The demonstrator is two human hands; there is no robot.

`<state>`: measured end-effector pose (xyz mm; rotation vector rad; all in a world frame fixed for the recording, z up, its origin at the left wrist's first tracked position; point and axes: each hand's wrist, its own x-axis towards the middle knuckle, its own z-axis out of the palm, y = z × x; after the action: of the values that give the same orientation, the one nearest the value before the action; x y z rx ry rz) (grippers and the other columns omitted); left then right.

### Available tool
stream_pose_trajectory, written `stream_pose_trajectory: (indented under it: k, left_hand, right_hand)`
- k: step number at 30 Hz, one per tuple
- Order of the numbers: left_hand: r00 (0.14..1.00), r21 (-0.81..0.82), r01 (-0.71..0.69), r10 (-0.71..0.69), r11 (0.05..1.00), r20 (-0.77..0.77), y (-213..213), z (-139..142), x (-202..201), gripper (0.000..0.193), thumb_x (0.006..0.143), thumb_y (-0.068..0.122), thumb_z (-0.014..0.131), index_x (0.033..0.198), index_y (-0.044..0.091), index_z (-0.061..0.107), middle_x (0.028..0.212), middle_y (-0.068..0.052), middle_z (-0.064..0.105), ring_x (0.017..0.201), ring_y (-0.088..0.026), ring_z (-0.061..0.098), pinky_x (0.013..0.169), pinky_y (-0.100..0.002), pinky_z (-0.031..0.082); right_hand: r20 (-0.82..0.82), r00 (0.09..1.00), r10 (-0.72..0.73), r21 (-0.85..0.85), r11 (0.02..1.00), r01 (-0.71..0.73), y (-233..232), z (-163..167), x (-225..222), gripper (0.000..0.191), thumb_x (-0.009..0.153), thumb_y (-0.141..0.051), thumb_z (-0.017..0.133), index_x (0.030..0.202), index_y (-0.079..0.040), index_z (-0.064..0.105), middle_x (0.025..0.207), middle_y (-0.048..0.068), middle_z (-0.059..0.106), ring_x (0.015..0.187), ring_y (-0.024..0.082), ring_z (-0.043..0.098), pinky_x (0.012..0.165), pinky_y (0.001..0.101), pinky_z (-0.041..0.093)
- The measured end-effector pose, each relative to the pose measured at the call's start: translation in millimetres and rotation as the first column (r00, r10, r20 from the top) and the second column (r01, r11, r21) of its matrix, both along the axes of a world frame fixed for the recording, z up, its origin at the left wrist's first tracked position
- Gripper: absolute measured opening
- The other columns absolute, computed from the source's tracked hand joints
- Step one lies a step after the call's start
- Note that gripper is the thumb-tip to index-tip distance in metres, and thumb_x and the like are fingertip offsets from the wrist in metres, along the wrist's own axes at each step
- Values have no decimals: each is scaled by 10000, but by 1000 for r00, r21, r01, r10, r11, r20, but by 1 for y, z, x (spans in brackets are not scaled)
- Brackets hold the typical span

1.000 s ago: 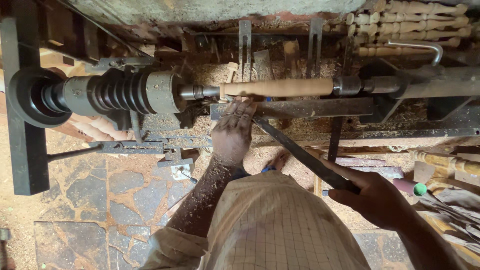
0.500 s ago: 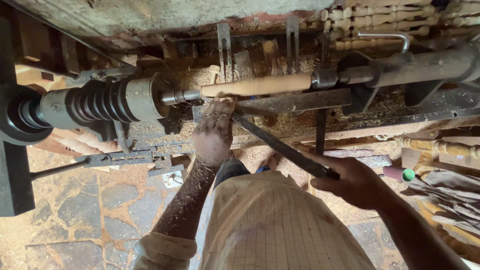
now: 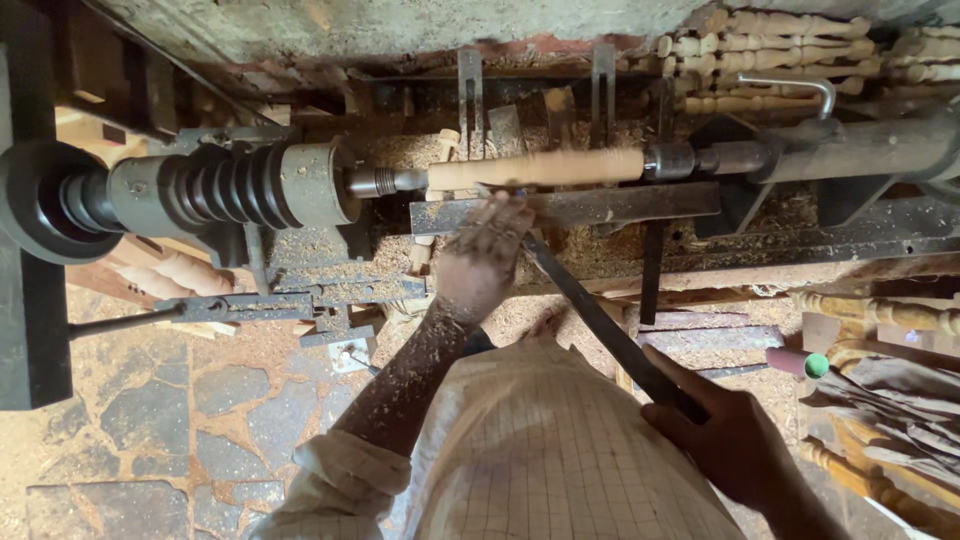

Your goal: The person shapes a cylindrical wooden blank mounted on a lathe using a chisel. They hold the chisel with both hands and guide it along the rotating wood to carve decorative grooves and contours.

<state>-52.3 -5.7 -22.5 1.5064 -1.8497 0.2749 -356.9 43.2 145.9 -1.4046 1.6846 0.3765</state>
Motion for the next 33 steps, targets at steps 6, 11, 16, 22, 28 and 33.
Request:
stream_pose_trajectory:
  k: [6,11,16,22,28,33]
  left_hand:
    - [984,81,178,-179,981,13,-13,2,-4,264,1069,12,632,1291,120,724,1337,-98,720,1305,-219,677,1082,-401,622]
    - [950,71,313,-312,947,-26,-16,10,0,225,1053,86,661,1265,125,724,1290,-96,744,1289,-244,678,1105,-423,578]
    - [918,26,393,-394,919,36,-21,11,-3,292,1019,55,695,1303,120,717,1385,-71,706,1372,-234,600,1154,-434,468]
    - [844,175,534,-534,827,-53,-25,-2,-8,412,1011,54,677,1421,78,644,1495,-114,616,1483,-254,482,1277,-403,351]
    - [835,142,549,-537,823,-114,-33,-16,-28,369,1079,91,567,1439,163,606,1534,-36,582,1499,-193,434,1277,-384,320]
    - [827,254,562,-540,787,-157,-40,-13,-41,395,1068,106,543,1453,185,578,1577,-3,503,1529,-166,351,1285,-379,295]
  right_hand:
    - [105,982,-155,-191,966,173,47,-9,-2,678,789,-329,871,1418,-295,621,1122,78,828,945,133,801,841,341,610]
    - [120,968,-221,-319,915,248,82,-17,15,685,753,-314,889,1392,-279,644,1020,84,844,849,155,823,764,342,633]
    - [12,949,-314,-311,901,302,110,-15,39,707,754,-326,900,1411,-314,638,921,125,839,810,186,831,744,356,628]
    - [4,888,-460,-333,837,434,132,-12,71,692,754,-316,895,1399,-310,646,925,137,838,824,190,836,752,349,633]
    - [49,860,-508,-437,763,475,139,-7,89,688,726,-258,868,1382,-260,658,958,146,836,871,193,825,770,351,620]
    - [-3,799,-602,-376,741,557,140,-10,96,675,769,-292,875,1402,-279,640,968,148,836,876,199,833,794,346,618]
